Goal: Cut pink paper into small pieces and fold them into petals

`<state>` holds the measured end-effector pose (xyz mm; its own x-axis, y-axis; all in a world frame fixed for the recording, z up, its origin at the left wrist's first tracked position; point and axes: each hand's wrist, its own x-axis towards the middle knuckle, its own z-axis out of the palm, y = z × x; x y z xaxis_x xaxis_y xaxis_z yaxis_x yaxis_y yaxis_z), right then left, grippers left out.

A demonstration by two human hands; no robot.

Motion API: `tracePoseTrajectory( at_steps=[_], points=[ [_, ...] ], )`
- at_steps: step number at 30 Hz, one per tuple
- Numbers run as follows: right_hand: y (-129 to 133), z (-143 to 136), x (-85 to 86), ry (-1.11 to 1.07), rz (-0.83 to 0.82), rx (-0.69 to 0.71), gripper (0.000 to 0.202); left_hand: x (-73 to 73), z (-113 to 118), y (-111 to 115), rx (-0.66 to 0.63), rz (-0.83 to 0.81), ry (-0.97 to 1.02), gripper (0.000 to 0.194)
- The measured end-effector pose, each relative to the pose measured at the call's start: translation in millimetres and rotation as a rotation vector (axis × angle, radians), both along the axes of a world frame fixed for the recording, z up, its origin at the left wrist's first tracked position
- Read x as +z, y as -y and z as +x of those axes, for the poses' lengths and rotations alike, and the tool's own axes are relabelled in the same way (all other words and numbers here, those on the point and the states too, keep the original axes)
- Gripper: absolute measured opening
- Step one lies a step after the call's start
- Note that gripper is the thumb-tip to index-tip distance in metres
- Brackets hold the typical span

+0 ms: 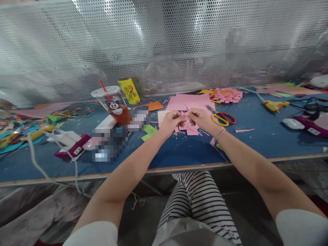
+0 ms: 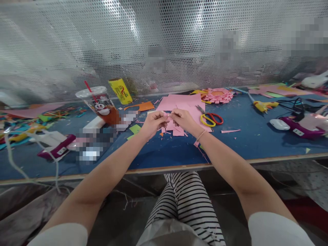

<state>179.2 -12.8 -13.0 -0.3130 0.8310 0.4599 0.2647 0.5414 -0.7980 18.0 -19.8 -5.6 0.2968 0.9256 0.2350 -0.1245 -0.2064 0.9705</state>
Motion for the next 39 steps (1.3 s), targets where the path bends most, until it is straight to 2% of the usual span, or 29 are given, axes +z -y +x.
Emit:
tracePoseTrajectory(
  at_steps=[6, 9, 11, 13, 16, 20, 23, 25, 29, 33, 36, 39],
  points=[
    [-5, 0, -2.1, -0.063, -0.011, 0.002, 0.025, -1.2, 1, -1, 0.052, 0.004, -0.028, 0.029],
    [-9, -2, -4.8, -0.155, -0.042, 0.048, 0.020, -2.8, 1, -3, 0.109, 0.041, 0.019, 0.024],
    [-12, -2, -6.6, -0.205, -0.031, 0.068, 0.018, -2.9, 2, -3, 0.103, 0.043, 0.090, 0.021],
    [-13, -2, -6.9, -0.205, 0.033, 0.041, 0.011, -2.0, 2, -4, 0.062, 0.007, 0.187, 0.017],
    [-10, 0, -3.9, -0.111, 0.201, -0.084, 0.010, -0.3, 2, -4, 0.021, -0.085, 0.305, 0.014],
    [-5, -1, -0.4, -0.004, 0.443, -0.229, 0.015, -1.4, 3, -4, 0.052, -0.195, 0.335, 0.027],
    [-4, -3, -3.3, 0.045, 0.587, -0.206, 0.017, -5.0, 1, -6, 0.027, -0.244, 0.313, 0.028],
    [-6, -4, -6.3, 0.089, 0.634, -0.156, 0.021, -7.6, 0, -9, 0.073, -0.251, 0.296, 0.027],
    [-9, -5, -9.4, 0.155, 0.594, -0.077, 0.023, -12.2, -3, -15, 0.144, -0.213, 0.239, 0.029],
    [-10, -7, -9.0, 0.106, 0.435, -0.127, 0.012, -16.4, -1, -17, 0.099, -0.185, 0.240, 0.030],
    [-11, -8, -9.6, 0.068, 0.325, -0.157, 0.017, -19.0, 1, -18, 0.084, -0.164, 0.203, 0.030],
    [-13, -7, -11.0, 0.099, 0.300, -0.167, 0.020, -20.9, 0, -19, 0.086, -0.167, 0.179, 0.029]
  ],
)
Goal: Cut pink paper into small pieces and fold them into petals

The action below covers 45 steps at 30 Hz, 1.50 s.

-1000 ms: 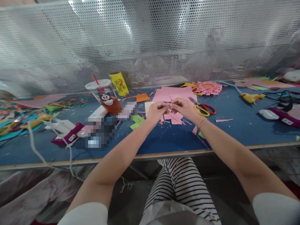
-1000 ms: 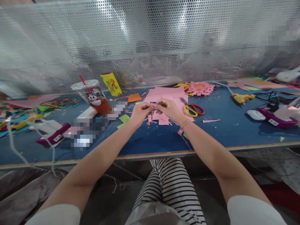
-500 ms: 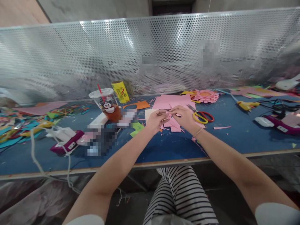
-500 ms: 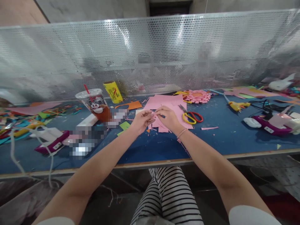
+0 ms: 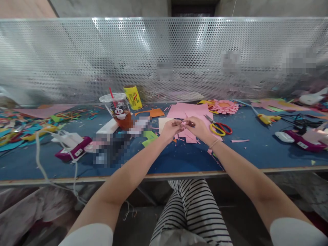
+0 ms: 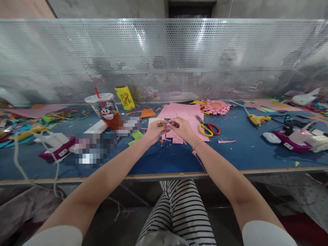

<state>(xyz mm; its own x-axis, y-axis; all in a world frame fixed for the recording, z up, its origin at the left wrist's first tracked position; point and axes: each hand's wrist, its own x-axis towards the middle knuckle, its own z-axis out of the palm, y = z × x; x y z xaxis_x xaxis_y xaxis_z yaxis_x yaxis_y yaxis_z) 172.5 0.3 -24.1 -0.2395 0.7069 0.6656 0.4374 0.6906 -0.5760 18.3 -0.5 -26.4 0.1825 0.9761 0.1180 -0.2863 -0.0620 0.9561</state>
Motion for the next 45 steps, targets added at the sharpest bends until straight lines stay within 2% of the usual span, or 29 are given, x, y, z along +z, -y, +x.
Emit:
tracePoseTrajectory(
  at_steps=[10, 17, 22, 28, 33, 37, 41, 45],
  points=[
    [-4, 4, 1.4, 0.173, 0.058, -0.008, 0.020, -4.9, -1, -2, -0.043, 0.045, -0.108, 0.031],
    [-5, 7, 1.4, 0.226, 0.118, 0.025, 0.012, -8.3, -5, -5, 0.060, 0.185, -0.256, 0.046],
    [-1, 8, 5.1, 0.283, 0.117, -0.003, 0.011, -4.7, -3, -2, 0.119, 0.264, -0.405, 0.042],
    [1, 8, 4.5, 0.374, 0.192, -0.037, 0.014, -1.4, 0, 4, 0.171, 0.313, -0.457, 0.037],
    [1, 8, 3.4, 0.507, 0.225, -0.007, 0.012, -4.9, 0, 2, 0.099, 0.230, -0.398, 0.041],
    [3, 9, 3.9, 0.574, 0.261, 0.051, 0.014, -3.2, 2, 2, 0.049, 0.080, -0.227, 0.044],
    [4, 9, 4.2, 0.587, 0.274, 0.088, 0.014, -0.7, 1, 2, 0.000, -0.025, -0.075, 0.043],
    [6, 7, 5.0, 0.509, 0.277, 0.074, 0.013, -0.7, -3, 1, -0.003, -0.032, -0.074, 0.044]
  ],
)
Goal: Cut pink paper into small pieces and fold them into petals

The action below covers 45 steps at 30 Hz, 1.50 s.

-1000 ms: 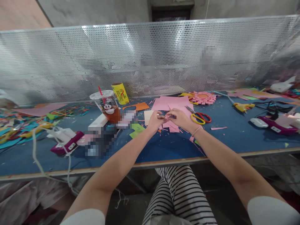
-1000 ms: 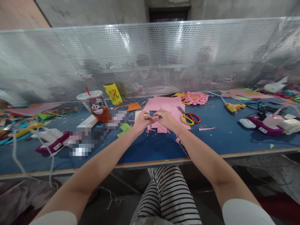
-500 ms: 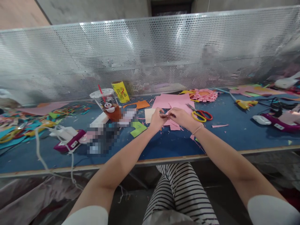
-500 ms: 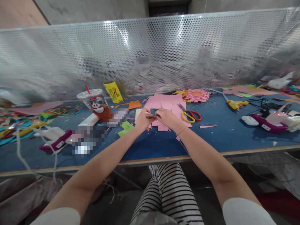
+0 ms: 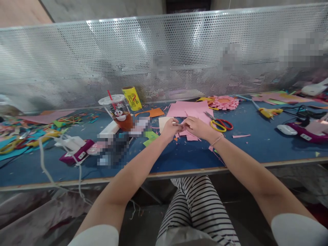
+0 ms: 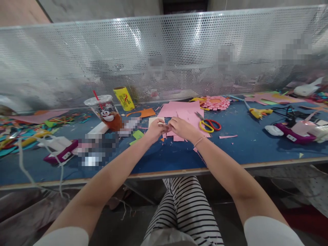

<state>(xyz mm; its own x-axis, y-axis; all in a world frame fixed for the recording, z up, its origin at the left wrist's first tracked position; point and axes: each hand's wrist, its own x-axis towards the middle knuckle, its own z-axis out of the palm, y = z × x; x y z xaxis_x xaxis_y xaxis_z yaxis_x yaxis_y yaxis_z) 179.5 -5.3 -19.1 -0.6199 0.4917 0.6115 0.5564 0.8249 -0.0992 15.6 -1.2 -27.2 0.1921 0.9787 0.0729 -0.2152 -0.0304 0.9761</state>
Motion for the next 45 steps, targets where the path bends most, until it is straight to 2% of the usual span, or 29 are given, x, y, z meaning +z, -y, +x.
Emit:
tracePoseTrajectory(
  at_steps=[3, 5, 10, 13, 17, 25, 30, 35, 39, 45],
  points=[
    [1, -1, 0.9, -0.124, -0.035, -0.041, 0.013, 0.1, -2, -1, 0.013, 0.053, -0.041, 0.045],
    [0, -1, 0.9, -0.226, -0.121, -0.074, 0.013, 0.8, -3, -1, 0.038, 0.119, -0.082, 0.044],
    [-4, -3, -1.9, -0.532, -0.538, -0.072, 0.018, 6.0, -4, 3, 0.072, 0.227, -0.140, 0.038],
    [-3, -6, -2.3, -0.670, -0.675, -0.012, 0.021, 10.4, -4, 6, 0.066, 0.233, -0.131, 0.036],
    [1, -10, 0.3, -0.770, -0.681, 0.019, 0.021, 13.4, -3, 5, 0.093, 0.283, -0.172, 0.031],
    [2, -11, 0.2, -0.776, -0.654, 0.003, 0.010, 8.7, -1, 1, 0.003, 0.235, -0.134, 0.018],
    [-2, -13, -4.7, -0.881, -0.754, 0.086, 0.011, 11.0, -1, 3, 0.044, 0.174, -0.089, 0.014],
    [-1, -16, -4.7, -1.030, -0.905, 0.187, 0.016, 11.7, -1, 3, 0.030, 0.192, -0.044, 0.015],
    [1, -15, -0.5, -1.088, -0.997, 0.209, 0.016, 10.3, -2, 2, 0.001, 0.228, -0.056, 0.016],
    [-1, -12, -2.3, -0.993, -0.918, 0.171, 0.017, 8.7, -3, 1, 0.002, 0.255, -0.099, 0.016]
  ],
)
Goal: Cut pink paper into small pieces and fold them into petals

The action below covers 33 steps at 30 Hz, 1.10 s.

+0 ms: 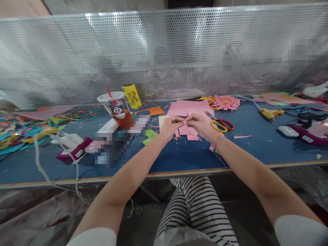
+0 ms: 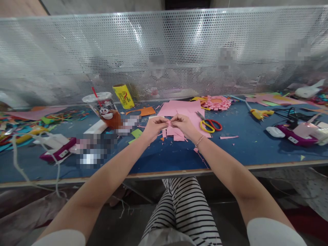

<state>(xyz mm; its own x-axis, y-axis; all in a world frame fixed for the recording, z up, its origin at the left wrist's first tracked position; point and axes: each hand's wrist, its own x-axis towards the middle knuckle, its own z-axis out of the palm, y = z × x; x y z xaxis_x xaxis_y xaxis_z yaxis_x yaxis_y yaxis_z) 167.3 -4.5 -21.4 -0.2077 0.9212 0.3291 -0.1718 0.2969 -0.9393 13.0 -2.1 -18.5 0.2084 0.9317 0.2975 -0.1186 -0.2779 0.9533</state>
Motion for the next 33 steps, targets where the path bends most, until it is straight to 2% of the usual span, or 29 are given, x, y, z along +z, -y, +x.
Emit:
tracePoseTrajectory(
  at_steps=[5, 10, 15, 20, 23, 29, 33],
  points=[
    [1, 1, 1.1, 0.148, 0.124, -0.041, 0.021, -2.7, 2, 0, 0.025, 0.011, 0.000, 0.012],
    [0, 1, 0.1, 0.132, 0.189, -0.058, 0.017, -4.2, 4, 0, 0.005, -0.060, 0.088, 0.013],
    [-4, 0, -5.4, 0.025, 0.109, -0.008, 0.018, -2.3, 5, 1, 0.029, -0.096, 0.126, 0.014],
    [0, -2, -1.3, -0.067, 0.000, 0.065, 0.016, 0.3, 5, 2, 0.032, -0.086, 0.136, 0.013],
    [4, -3, 3.0, -0.089, -0.040, 0.085, 0.014, 1.3, 3, 3, 0.081, 0.010, 0.070, 0.011],
    [7, -6, 4.9, -0.130, -0.107, 0.095, 0.019, 9.0, 2, 12, 0.275, 0.411, -0.310, 0.013],
    [5, -5, 1.8, -0.025, -0.042, 0.042, 0.024, 11.2, 4, 17, 0.335, 0.480, -0.394, 0.014]
  ],
)
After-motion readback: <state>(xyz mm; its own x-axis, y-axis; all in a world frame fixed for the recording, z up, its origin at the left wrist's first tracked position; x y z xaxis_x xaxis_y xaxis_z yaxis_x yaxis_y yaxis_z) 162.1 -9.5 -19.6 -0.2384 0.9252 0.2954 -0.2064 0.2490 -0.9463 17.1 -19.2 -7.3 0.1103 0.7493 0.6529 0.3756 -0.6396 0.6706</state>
